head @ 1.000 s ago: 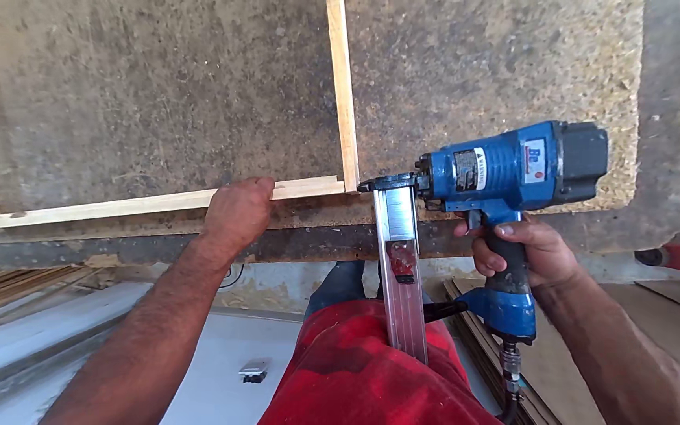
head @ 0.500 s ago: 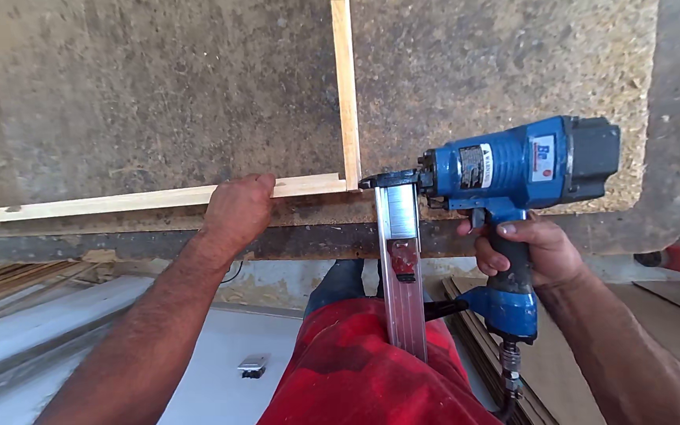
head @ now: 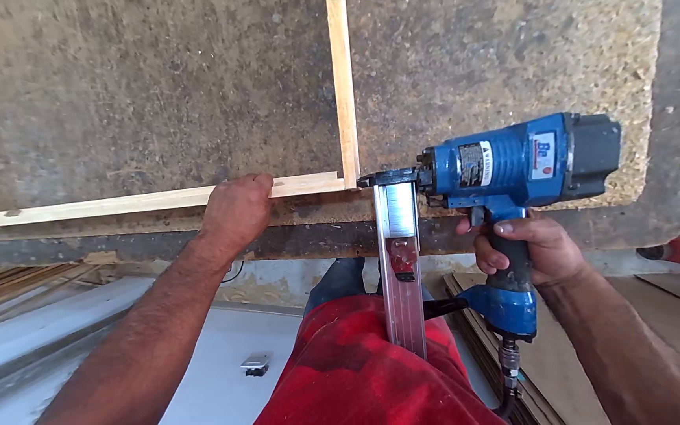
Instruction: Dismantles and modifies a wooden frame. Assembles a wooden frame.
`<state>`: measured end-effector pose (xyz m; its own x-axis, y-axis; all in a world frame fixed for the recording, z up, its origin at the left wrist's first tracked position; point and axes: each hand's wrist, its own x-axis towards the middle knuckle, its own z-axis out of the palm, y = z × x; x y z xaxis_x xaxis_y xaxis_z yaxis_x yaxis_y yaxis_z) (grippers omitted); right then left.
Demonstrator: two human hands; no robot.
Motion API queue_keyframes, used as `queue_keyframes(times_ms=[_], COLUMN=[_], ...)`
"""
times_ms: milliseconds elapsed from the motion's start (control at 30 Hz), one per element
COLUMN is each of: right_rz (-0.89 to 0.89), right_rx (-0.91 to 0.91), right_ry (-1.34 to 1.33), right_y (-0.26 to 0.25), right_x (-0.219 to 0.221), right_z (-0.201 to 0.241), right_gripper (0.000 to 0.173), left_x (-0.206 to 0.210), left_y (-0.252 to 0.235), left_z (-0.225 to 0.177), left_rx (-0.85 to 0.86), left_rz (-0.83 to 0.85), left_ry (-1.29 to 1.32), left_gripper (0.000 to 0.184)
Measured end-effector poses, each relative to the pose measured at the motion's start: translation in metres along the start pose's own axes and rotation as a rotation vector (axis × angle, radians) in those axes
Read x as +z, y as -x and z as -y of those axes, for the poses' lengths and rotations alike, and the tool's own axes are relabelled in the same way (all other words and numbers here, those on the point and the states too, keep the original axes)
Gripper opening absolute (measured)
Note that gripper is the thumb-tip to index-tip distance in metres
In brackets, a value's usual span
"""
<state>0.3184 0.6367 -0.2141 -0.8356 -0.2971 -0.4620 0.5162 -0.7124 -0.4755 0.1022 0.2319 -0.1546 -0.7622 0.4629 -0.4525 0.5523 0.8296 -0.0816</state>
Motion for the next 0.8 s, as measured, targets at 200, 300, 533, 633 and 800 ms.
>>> queue_keyframes(times_ms=[200, 300, 533, 633, 800], right_rz=[-0.04, -0.043, 0.044, 0.025, -0.047], right_rx=[0.05, 0.079, -0.016, -0.032, -0.045], right_ry=[0.022, 0.08, -0.05, -0.033, 0.024], right_y=[0.0, -0.003, -0.003, -0.003, -0.012], right_x=[0.002, 0.002, -0.019, -0.033, -0.043], right_z=[0.002, 0.003, -0.01, -0.016, -0.021], right_gripper=[0.032, 0.036, 0.033, 0.034, 0.035], left_x=[0.0, 0.001, -0.003, -0.01, -0.011], left_y=[-0.001, -0.003, -0.006, -0.02, -0.025], left_z=[-0.001, -0.001, 0.01, 0.011, 0.013], left_rx=[-0.014, -0.015, 0.036, 0.059, 0.101], left_rz=[0.013, 0.023, 0.037, 0.113, 0.155], left_ry=[0.004, 0.019, 0.112, 0.157, 0.216], left_gripper=[0.024, 0.025, 0.034, 0.046, 0.034])
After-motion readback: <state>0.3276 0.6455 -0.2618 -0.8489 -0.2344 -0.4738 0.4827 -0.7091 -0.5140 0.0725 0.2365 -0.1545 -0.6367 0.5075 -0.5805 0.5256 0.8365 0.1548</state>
